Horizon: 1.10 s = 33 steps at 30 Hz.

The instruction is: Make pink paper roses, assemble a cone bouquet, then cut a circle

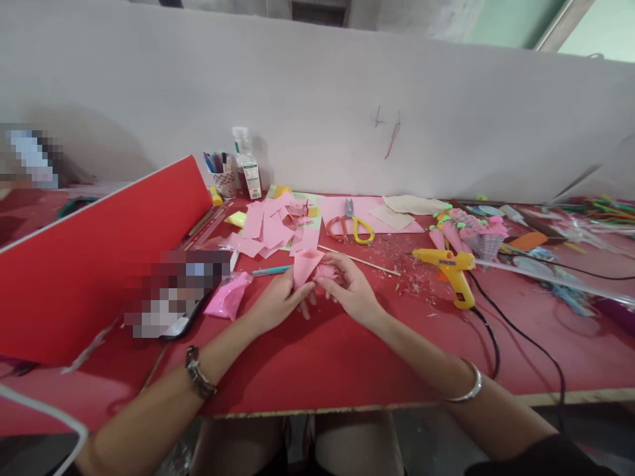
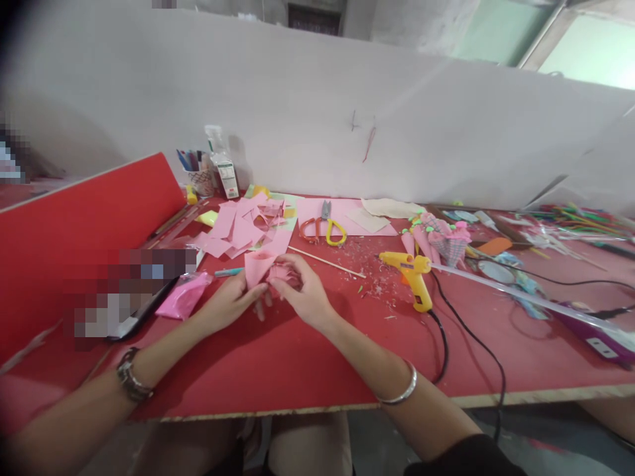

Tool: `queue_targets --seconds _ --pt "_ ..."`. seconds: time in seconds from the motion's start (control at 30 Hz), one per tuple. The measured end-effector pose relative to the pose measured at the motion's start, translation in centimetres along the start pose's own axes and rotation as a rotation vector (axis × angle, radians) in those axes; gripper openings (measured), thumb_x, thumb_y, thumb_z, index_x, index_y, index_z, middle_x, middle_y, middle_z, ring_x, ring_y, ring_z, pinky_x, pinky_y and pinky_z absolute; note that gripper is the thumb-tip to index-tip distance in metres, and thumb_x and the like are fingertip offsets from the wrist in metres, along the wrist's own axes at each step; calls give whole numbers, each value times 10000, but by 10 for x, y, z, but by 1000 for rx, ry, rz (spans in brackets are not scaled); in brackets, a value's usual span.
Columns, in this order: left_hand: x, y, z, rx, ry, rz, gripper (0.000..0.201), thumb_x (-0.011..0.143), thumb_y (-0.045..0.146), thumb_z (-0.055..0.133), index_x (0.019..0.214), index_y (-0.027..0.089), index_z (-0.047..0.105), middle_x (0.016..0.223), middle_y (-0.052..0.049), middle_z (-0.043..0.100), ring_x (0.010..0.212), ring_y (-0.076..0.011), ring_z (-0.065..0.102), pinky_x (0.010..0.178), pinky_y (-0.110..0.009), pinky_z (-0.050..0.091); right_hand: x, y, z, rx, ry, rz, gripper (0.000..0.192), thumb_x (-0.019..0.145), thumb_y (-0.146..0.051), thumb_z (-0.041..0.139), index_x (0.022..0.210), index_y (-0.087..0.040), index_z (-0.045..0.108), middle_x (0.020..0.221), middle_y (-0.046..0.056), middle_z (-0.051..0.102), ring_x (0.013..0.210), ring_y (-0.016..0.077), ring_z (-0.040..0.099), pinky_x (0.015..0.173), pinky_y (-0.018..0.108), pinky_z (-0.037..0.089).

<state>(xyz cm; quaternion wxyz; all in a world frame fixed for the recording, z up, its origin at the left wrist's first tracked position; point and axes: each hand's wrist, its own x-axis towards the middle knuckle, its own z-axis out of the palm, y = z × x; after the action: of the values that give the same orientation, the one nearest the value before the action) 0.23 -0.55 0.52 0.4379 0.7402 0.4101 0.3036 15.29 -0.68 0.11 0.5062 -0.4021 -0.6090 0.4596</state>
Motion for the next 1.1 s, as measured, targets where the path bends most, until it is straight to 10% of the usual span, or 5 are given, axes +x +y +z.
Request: queue_targets --seconds 0.3,0.63,1.1 --pt "-2 -5 -1 275 109 13 223 835 352 304 783 174 427 528 31 514 476 -124 514 517 -242 391 7 -6 -6 112 173 158 227 603 -289 627 796 -199 549 620 -39 562 552 85 543 447 180 424" --pt "-1 -4 -1 711 63 -117 157 837 253 320 928 150 395 831 -114 624 773 -250 614 594 -308 418 9 -13 -15 283 195 -28 228 628 -346 667 820 -233 618 669 -46 609 590 69 577 608 208 508" --pt "-4 -6 2 749 19 11 219 854 268 318 1021 138 377 841 -113 645 768 -252 635 561 -296 428 2 -15 -10 -207 158 -317 146 778 -281 506 879 -204 578 778 9 614 647 97 562 571 216 472"
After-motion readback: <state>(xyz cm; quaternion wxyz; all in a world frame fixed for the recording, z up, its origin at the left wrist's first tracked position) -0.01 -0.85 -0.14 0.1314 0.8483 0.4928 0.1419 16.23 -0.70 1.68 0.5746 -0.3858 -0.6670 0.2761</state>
